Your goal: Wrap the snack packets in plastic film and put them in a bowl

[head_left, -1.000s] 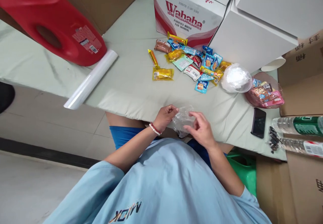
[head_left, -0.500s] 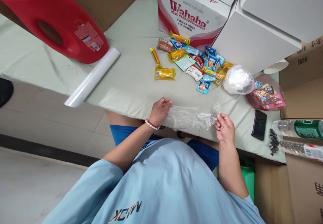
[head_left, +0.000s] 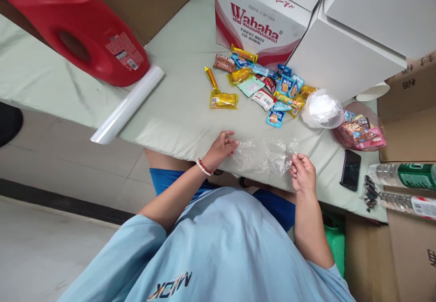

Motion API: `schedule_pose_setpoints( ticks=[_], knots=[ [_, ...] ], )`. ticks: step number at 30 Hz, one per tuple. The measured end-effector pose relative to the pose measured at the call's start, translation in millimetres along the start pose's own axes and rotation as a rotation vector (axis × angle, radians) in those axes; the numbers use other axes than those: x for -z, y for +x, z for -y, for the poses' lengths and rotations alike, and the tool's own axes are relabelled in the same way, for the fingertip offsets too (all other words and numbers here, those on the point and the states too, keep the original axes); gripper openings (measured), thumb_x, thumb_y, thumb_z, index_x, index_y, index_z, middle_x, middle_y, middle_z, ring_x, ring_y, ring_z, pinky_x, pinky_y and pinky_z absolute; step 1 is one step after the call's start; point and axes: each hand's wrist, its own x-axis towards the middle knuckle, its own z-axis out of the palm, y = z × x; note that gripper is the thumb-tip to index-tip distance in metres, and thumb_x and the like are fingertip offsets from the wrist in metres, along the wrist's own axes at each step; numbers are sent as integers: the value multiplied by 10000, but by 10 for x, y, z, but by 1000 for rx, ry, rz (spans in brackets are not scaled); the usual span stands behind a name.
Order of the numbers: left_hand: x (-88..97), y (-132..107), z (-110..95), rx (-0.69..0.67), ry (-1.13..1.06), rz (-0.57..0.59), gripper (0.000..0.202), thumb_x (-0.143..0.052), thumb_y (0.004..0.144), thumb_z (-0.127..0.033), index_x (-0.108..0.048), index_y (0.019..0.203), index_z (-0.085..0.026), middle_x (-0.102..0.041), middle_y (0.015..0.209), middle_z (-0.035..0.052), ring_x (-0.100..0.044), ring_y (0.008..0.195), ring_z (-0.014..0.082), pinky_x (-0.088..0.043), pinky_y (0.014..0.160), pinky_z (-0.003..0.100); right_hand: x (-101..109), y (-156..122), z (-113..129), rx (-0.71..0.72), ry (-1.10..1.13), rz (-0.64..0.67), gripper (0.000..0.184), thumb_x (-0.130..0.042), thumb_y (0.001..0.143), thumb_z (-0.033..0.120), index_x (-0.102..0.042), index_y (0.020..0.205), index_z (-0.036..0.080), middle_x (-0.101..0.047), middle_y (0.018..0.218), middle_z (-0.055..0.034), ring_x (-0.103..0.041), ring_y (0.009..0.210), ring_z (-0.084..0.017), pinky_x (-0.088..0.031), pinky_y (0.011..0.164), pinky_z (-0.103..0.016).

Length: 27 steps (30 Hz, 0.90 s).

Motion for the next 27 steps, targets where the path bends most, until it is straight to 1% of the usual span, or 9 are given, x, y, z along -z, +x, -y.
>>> schedule_pose_setpoints(
  ticks=[3,5,11,14,17,20,23,25,27],
  knots=[
    [6,9,54,-30,1,24,600,-751,649,-196,-513,1200,-202,-617,1010,21,-632,840,145,-527,722,261,3,-20,-20,-23,21,-5,467,-945,616,451,-619,842,206,-568,668,59,-371,468,-28,-246,388,-152],
    [-25,16,106,-77,46,-28,570,-709,608,-135,-524,1143,-197,-609,1049,33,-635,904,159,-538,776,277,6,-41,-40,-31,36,-11,477,-954,602,450,-618,836,206,-576,671,54,-376,474,-29,-253,394,-150],
    [-183,2,215,-146,429,-205,531,-752,708,-196,-538,1194,-185,-614,1041,69,-637,904,210,-544,740,318,186,-16,-86,-4,-155,-13,465,-901,646,505,-663,902,198,-618,762,18,-423,518,-63,-301,426,-188],
    [-230,-20,279,-238,596,-257,509,-744,743,-174,-538,1208,-188,-612,1116,92,-639,904,215,-542,763,334,321,47,78,207,-419,-161,472,-831,738,482,-683,1079,190,-691,1016,-56,-515,616,-93,-402,525,-231],
    [-260,-56,377,-400,753,-329,370,-695,774,-127,-555,1112,-182,-572,1154,113,-618,893,210,-541,765,345,242,59,365,519,-583,-286,390,-744,854,432,-677,1155,193,-698,1097,-78,-562,676,-113,-461,650,-268],
    [-274,-90,463,-562,993,-299,121,-621,849,-108,-578,923,-192,-579,1059,117,-596,983,251,-537,834,384,-108,47,522,595,-677,-11,352,-691,910,458,-700,1159,209,-704,1081,-80,-574,679,-133,-491,685,-288],
    [-269,-103,492,-654,1237,-142,144,-538,927,-107,-614,850,-202,-610,974,112,-580,1028,271,-531,833,392,-491,139,406,545,-879,322,521,-778,831,435,-671,1293,219,-688,1208,-103,-549,649,-137,-518,696,-320],
    [-260,-111,483,-676,1331,-84,157,-524,949,-120,-654,906,-196,-635,983,112,-588,1022,269,-527,835,400,-629,246,256,528,-1017,392,507,-779,813,339,-678,1291,206,-708,1137,-93,-566,664,-156,-528,738,-343],
    [-254,-127,460,-695,1371,-73,168,-521,967,-140,-680,989,-190,-665,1059,117,-601,1078,268,-514,899,420,-657,331,153,556,-1071,382,290,-686,867,255,-735,1148,198,-720,974,-65,-603,703,-180,-526,774,-348]
  ],
)
